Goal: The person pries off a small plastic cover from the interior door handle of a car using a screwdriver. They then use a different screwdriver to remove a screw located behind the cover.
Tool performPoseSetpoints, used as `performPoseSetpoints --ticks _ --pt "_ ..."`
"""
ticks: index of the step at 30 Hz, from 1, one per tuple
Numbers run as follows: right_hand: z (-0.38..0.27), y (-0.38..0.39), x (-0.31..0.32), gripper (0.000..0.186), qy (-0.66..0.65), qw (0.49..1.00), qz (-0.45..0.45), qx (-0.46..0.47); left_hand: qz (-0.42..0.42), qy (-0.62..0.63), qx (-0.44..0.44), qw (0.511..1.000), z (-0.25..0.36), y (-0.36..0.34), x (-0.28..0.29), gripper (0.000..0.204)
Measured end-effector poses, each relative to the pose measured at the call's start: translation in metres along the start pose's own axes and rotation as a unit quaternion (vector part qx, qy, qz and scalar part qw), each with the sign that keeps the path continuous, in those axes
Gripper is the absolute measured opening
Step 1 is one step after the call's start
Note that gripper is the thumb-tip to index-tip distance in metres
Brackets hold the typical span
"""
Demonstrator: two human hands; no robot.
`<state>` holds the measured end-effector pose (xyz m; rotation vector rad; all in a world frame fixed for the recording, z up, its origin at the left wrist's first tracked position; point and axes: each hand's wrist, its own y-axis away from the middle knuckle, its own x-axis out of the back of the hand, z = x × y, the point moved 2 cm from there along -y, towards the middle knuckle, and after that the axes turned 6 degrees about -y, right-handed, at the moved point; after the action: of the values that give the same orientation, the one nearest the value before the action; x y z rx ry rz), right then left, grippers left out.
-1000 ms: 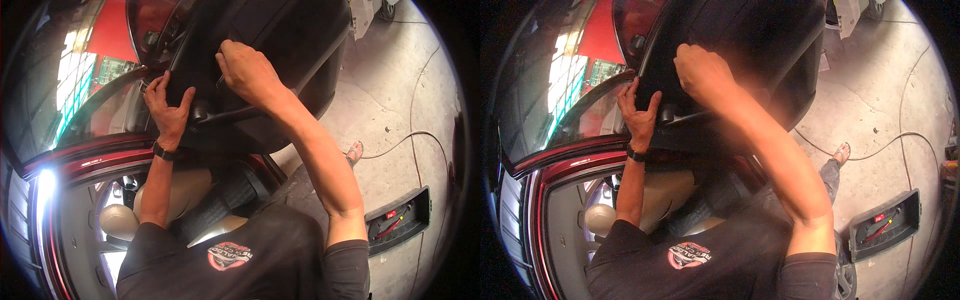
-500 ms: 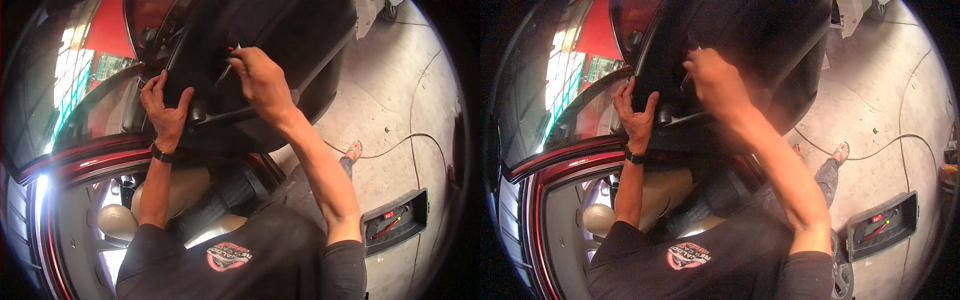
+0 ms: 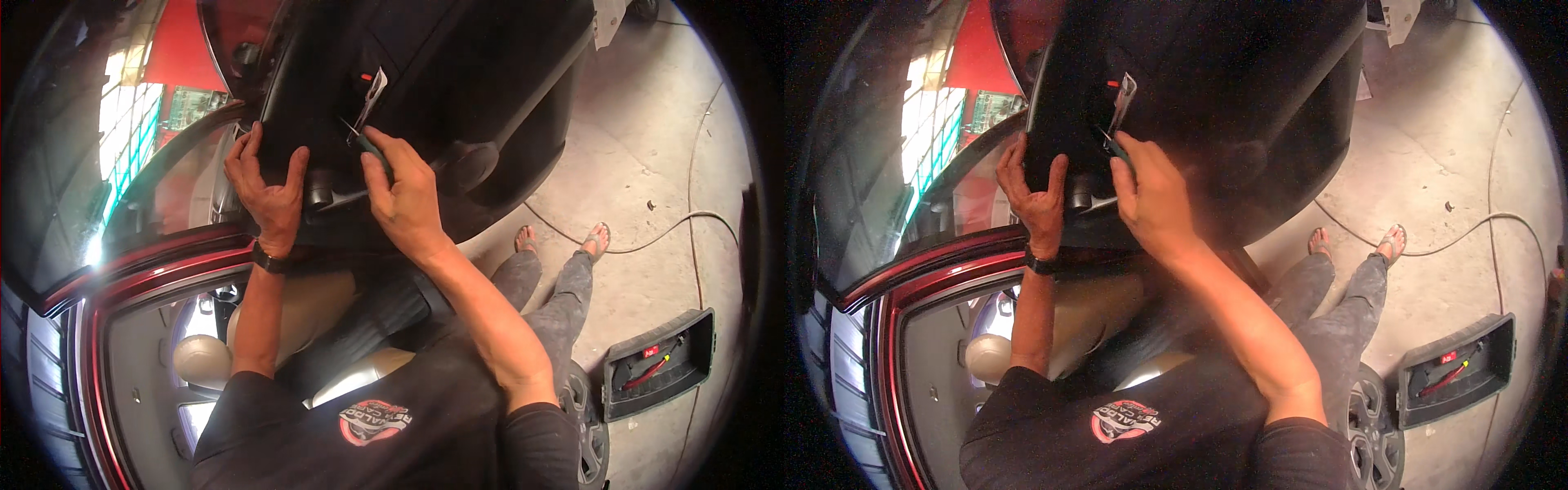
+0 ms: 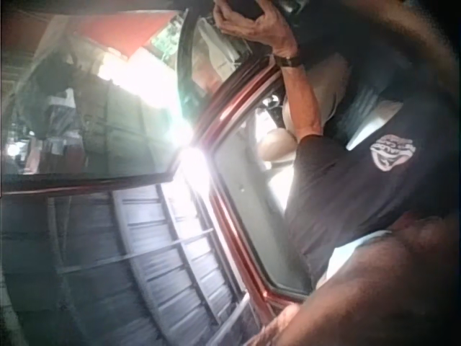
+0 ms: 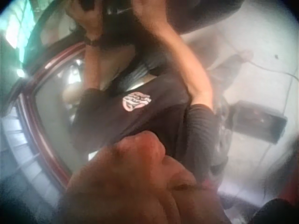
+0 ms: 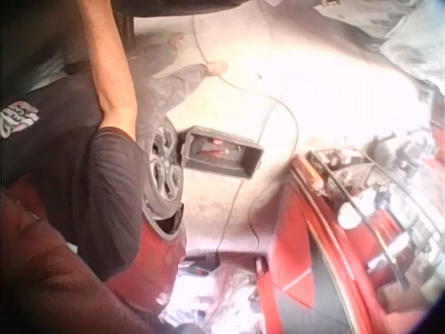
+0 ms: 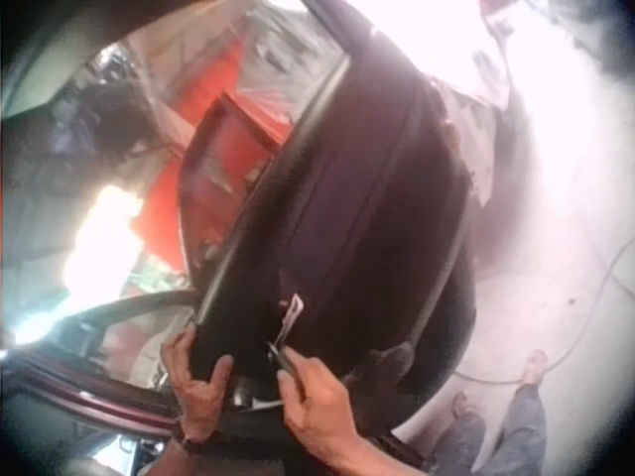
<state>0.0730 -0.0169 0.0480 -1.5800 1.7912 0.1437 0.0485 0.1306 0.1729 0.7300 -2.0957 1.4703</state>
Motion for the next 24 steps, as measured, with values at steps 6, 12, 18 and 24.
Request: performPoseSetpoints --ticks 6,12,18,24 --pt "-0.003 -0.012 0.003 0.027 -0.016 0.999 -0.044 0.001 -0.002 -0.008 0.001 1.000 -0.001 0.001 -0.001 0.060" --pt "0.000 -0.008 -0.002 0.028 0.025 0.998 -0.061 -0.012 -0.001 -0.008 0.001 1.000 -0.002 -0.001 -0.002 0.064" --pt "-0.007 -0.001 -0.019 0.033 0.153 0.985 -0.076 0.001 0.005 -0.002 0.005 1.000 -0.003 0.001 -0.003 0.065" --pt "-0.012 -0.002 -0.022 0.033 0.200 0.976 -0.090 -0.007 0.000 -0.003 0.003 1.000 -0.001 0.000 -0.004 0.065"
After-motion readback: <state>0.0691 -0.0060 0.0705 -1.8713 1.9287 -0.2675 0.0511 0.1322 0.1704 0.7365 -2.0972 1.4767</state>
